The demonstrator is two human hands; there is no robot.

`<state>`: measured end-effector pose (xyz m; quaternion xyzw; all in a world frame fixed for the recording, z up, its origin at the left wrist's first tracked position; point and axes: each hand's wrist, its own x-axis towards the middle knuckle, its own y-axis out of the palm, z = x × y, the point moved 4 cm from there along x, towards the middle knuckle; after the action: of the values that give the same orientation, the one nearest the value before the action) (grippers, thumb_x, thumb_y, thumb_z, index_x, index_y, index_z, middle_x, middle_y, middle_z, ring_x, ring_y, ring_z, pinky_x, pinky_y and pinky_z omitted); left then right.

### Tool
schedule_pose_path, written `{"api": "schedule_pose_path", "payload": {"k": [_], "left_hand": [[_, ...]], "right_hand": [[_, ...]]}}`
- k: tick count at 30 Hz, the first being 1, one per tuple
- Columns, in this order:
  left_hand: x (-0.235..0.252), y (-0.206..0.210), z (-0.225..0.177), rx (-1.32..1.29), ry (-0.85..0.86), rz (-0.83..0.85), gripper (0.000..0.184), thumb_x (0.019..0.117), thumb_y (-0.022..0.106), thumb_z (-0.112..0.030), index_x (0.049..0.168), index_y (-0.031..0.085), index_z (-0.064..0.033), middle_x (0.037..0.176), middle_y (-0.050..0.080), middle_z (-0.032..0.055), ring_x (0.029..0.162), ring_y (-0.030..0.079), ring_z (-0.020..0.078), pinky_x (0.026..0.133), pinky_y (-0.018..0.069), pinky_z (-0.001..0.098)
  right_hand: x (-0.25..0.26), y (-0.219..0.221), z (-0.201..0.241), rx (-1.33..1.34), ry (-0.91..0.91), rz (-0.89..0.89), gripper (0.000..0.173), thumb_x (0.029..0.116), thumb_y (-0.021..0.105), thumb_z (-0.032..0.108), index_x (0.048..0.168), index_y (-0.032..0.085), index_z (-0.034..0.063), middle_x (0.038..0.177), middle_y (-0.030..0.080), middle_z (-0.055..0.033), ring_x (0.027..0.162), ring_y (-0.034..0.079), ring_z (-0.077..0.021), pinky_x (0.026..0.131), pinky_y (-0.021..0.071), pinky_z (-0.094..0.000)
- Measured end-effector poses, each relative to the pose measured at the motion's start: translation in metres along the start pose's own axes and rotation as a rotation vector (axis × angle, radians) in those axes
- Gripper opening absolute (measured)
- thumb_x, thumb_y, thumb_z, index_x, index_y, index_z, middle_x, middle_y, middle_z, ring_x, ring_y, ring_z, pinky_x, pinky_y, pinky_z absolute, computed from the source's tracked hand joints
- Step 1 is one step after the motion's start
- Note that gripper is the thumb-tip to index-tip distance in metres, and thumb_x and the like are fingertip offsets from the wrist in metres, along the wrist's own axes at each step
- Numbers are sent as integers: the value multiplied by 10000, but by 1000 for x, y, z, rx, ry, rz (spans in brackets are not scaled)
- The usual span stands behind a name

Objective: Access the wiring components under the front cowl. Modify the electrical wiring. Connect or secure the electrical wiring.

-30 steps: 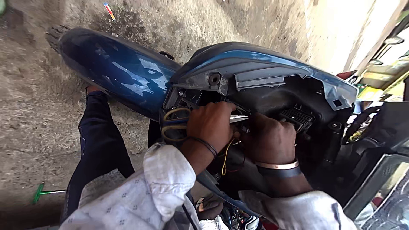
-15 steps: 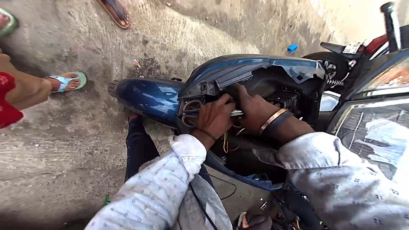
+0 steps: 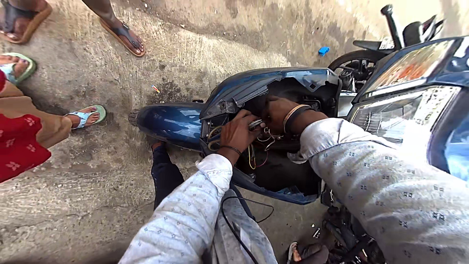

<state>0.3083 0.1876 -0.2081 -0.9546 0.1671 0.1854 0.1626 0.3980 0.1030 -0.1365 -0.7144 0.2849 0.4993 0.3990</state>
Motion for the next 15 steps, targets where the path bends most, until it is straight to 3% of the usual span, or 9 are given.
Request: {"api": "schedule_pose_path", "payload": {"k": [1,3,5,7,9,11,15], "left_hand": [[-2,1,1,-6,-7,7,270,946,704,-353,1176,758,-223,1365,650,-12,1028,711,252,789,579,545],[-6,-1,3,-15,-30,17,297,928,719,-356,1192,745,-225,1385,638,-17,1037,709,250,791,579,544],[-13,-8,7,-5,-80,50,511,916,739,-431,1376,649,-230,1439,591,37,1048,702,279,811,579,549],[-19,-13,11,48,-152,149,771,909,748,-504,1552,466,-186,1478,552,119,1102,682,332,881,563,565],[-21,-12,17,104,-176,235,680,956,700,-478,1518,512,-143,1379,626,160,1139,674,360,927,544,585],[-17,-8,24,132,-164,287,520,976,676,-449,1413,613,-175,1212,712,160,1081,695,376,868,540,618],[-8,-8,30,70,-133,342,603,972,685,-413,1537,489,-340,1221,723,136,1085,695,383,871,530,633]], "right_hand": [[1,3,1,-25,-22,9,248,989,676,286,1037,773,63,1294,618,-198,1282,517,-430,1020,438,-619],[-1,5,8,-42,-12,22,236,987,661,258,1043,760,51,1285,632,-182,1267,531,-428,976,459,-631],[-5,2,18,-59,89,58,200,975,649,238,1063,730,77,1124,707,-193,1100,657,-430,828,515,-659],[-7,-1,23,-83,160,108,212,994,629,260,1085,722,92,1057,713,-217,1026,683,-443,781,518,-666],[-8,-3,33,-119,178,125,206,981,640,223,1049,713,43,1039,698,-248,1019,676,-462,774,515,-662],[-7,-2,38,-111,205,109,206,969,649,196,970,692,-5,1020,683,-264,1014,673,-463,775,522,-649],[-8,1,48,-14,379,60,242,943,679,193,916,674,-48,1019,682,-280,1015,676,-463,793,527,-635]]}}
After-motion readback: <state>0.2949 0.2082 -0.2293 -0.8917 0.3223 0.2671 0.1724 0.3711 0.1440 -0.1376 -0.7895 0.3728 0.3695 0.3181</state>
